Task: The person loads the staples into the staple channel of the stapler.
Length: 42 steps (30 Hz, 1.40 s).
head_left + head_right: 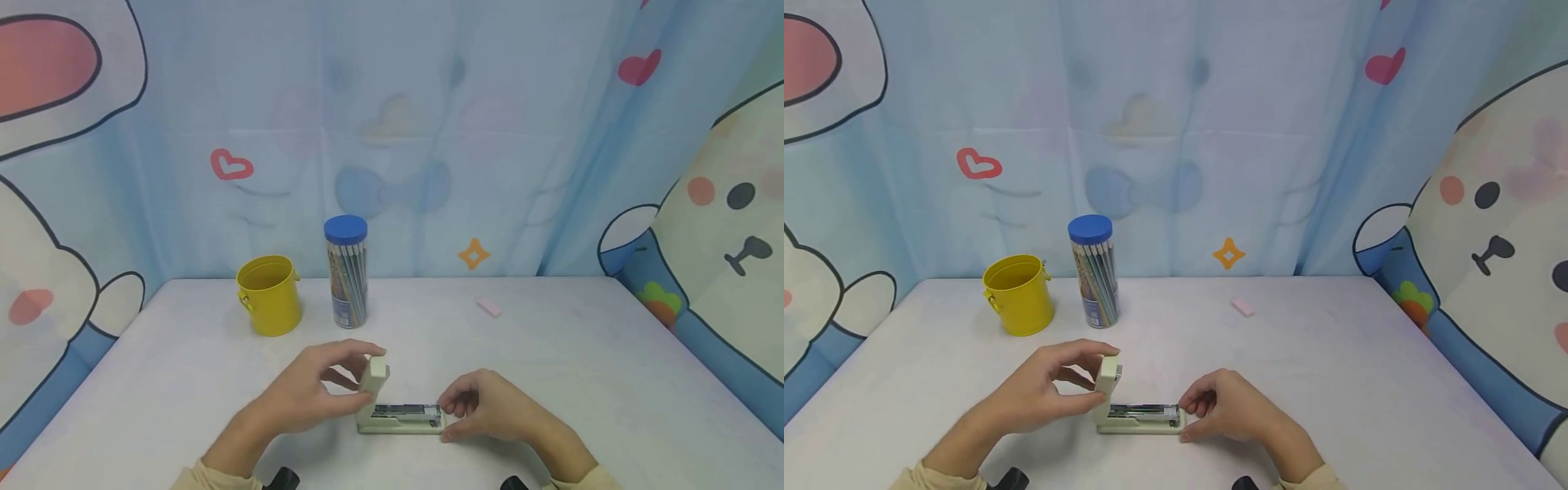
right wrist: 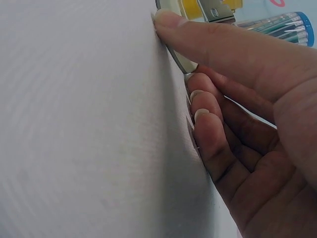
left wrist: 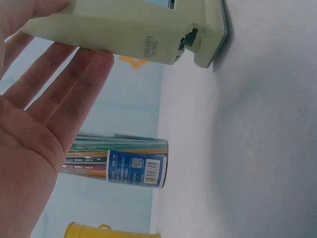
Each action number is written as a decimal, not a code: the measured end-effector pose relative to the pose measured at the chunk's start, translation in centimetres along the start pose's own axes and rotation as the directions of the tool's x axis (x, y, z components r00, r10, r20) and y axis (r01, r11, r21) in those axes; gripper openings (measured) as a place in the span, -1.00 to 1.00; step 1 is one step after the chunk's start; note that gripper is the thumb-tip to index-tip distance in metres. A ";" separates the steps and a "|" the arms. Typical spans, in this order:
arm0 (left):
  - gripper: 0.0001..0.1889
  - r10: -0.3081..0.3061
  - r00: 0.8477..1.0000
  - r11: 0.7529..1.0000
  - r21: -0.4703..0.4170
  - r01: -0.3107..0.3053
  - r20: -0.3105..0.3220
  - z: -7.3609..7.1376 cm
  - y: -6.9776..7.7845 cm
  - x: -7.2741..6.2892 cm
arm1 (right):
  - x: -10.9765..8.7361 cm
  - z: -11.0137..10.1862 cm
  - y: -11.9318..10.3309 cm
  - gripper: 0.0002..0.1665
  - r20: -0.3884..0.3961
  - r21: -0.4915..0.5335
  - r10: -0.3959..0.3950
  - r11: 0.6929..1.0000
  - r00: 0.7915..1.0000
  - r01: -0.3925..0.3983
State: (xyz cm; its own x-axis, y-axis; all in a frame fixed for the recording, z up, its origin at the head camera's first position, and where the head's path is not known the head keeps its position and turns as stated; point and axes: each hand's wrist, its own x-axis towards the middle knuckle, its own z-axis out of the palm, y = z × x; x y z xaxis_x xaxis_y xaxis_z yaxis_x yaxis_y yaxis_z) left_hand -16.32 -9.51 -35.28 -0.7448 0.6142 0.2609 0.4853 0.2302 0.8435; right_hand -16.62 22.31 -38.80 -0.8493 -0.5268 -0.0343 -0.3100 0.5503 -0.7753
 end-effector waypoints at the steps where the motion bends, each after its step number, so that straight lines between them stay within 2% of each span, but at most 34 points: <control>1: -0.45 0.007 1.000 1.000 0.005 -0.007 0.001 0.1 0.0 0.0 | 0.1 0.0 0.0 -0.65 0.000 -0.003 0.001 1.000 1.000 -0.001; 5: -0.46 0.049 0.999 0.998 0.040 -0.049 0.003 0.6 -0.1 0.2 | 0.2 0.1 0.0 -0.65 0.002 -0.010 0.012 1.000 1.000 -0.012; 8: -0.47 0.083 0.996 0.991 0.105 -0.084 0.016 1.2 -0.1 0.6 | 0.4 0.1 0.0 -0.65 0.002 -0.015 0.019 1.000 1.000 -0.019; 13: -0.52 0.136 0.987 0.949 0.274 -0.155 0.086 2.5 0.0 2.0 | 0.5 0.2 0.0 -0.66 0.005 -0.010 0.015 1.000 1.000 -0.015; 16: -0.59 0.138 0.980 0.926 0.332 -0.178 0.141 3.3 0.1 2.8 | 0.4 0.3 -0.1 -0.66 0.006 0.000 0.010 1.000 1.000 -0.010; 19: -0.62 0.117 0.980 0.922 0.348 -0.168 0.163 3.9 -0.2 3.2 | 0.5 0.3 -0.1 -0.65 0.006 0.003 0.003 1.000 1.000 -0.003; 23: -0.61 0.098 0.985 0.941 0.308 -0.138 0.141 4.3 -0.7 3.1 | 0.6 0.3 -0.1 -0.59 0.005 0.000 -0.007 1.000 1.000 0.007; 27: -0.61 0.075 0.991 0.960 0.259 -0.102 0.114 4.5 -1.1 3.0 | 0.4 0.1 0.2 -0.34 -0.011 0.043 -0.033 0.999 0.999 0.034; 32: -0.66 0.047 0.995 0.966 0.249 -0.067 0.085 4.8 -1.2 2.9 | 0.1 -0.2 0.2 -0.01 -0.039 0.112 -0.094 0.989 0.995 0.098; 36: -0.70 0.037 0.995 0.952 0.300 -0.063 0.090 5.3 -1.1 3.0 | 0.0 -0.4 0.3 0.08 -0.056 0.142 -0.136 0.980 0.989 0.142; 42: -0.72 -0.009 0.993 0.907 0.419 -0.040 0.114 5.9 -0.5 3.4 | 0.0 -0.5 0.7 0.12 -0.059 0.162 -0.143 0.975 0.988 0.151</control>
State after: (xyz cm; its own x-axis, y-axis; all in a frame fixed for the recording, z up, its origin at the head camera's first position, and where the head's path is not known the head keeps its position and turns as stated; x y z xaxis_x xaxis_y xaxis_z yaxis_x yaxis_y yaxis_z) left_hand -16.35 -3.07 -37.62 -0.6920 0.6941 0.1985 0.6620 0.5004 0.5580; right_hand -17.00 23.03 -39.07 -0.8200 -0.5610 0.1138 -0.3608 0.3522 -0.8636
